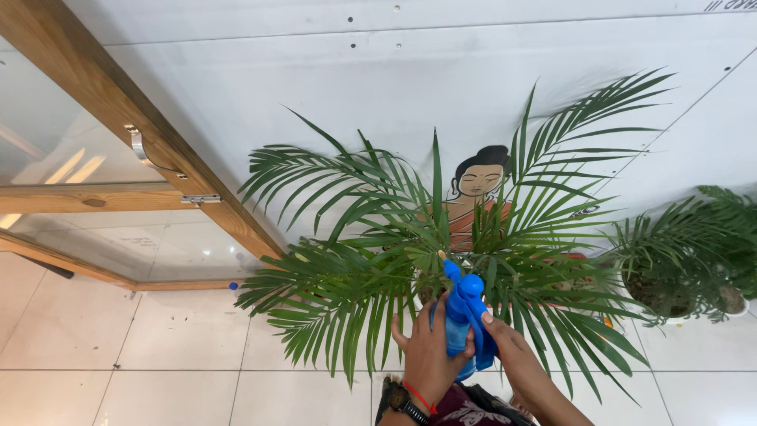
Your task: The person uses a blue spray bottle to mist water onto several potted plants arranged along a wall. The person moves along the row, spraying the leaves of each plant individually to ensure coverage.
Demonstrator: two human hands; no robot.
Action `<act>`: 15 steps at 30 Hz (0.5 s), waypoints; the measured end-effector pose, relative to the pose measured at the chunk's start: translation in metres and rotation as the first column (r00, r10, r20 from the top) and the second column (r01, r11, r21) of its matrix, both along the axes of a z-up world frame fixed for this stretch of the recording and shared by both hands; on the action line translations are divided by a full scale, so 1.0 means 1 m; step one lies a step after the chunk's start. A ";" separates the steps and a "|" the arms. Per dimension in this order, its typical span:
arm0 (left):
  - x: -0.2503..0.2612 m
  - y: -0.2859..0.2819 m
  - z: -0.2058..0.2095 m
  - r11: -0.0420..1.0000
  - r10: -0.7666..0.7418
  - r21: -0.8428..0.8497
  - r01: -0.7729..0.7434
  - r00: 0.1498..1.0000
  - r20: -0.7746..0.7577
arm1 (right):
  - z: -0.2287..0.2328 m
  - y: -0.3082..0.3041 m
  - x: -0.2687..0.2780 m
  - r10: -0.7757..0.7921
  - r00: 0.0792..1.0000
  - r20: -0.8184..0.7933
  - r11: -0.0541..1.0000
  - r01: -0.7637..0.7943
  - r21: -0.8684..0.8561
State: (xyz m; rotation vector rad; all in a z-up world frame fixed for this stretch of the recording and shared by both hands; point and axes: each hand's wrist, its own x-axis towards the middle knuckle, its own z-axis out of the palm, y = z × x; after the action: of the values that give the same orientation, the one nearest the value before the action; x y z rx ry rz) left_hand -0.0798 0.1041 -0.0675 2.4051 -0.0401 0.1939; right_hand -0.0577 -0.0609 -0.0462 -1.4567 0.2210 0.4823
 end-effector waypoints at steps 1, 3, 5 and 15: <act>-0.001 0.000 0.000 1.000 0.015 0.003 -0.015 1.000 0.026 | 0.002 0.001 0.000 0.010 1.000 0.010 1.000 -0.011 0.007; -0.002 -0.002 0.000 0.999 0.044 0.007 -0.045 0.996 0.076 | 0.006 0.002 -0.001 0.030 0.999 0.030 0.999 -0.031 0.020; -0.004 0.000 0.000 0.999 0.047 0.006 -0.048 0.993 0.110 | 0.007 0.004 0.000 -0.021 1.000 -0.019 1.000 0.021 0.011; -0.004 0.007 0.011 0.999 0.038 -0.012 -0.038 0.999 -0.013 | -0.017 0.004 0.002 -0.007 0.998 0.056 0.999 0.004 0.045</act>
State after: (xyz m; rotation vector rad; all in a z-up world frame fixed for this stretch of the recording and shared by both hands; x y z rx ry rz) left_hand -0.0840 0.1109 -0.0567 2.3962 0.0125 0.1953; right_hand -0.0554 -0.0566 -0.0632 -1.4234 0.1686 0.4392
